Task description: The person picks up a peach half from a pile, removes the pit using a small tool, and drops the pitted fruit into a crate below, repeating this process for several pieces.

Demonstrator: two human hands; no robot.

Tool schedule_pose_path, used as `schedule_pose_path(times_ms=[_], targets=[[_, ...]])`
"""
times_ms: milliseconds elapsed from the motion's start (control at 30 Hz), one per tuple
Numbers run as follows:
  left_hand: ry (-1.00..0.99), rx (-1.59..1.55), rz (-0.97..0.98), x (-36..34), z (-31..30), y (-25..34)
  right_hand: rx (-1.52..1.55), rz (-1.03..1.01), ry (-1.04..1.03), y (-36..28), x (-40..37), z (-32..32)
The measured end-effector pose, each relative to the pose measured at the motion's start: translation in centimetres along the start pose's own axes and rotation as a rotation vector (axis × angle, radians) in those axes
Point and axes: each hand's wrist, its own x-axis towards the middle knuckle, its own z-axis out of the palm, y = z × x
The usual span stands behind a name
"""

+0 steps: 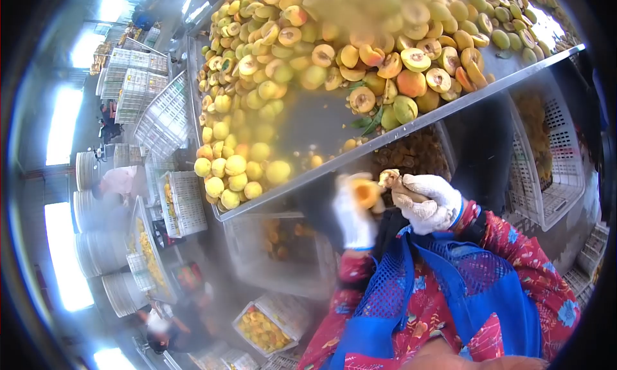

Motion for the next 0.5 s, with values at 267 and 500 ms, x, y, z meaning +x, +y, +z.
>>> schedule_pose_path(times_ms=[267, 500], targets=[[0.429, 1.348, 0.277, 2.5, -8.9, 2.8, -1.044, -0.041, 0.494, -2.5, -1.5, 0.0], [-0.040, 1.304, 0.416, 18.1, 4.6, 5.6, -1.215, -0.060, 0.568, -3.3, -2.3, -0.7]])
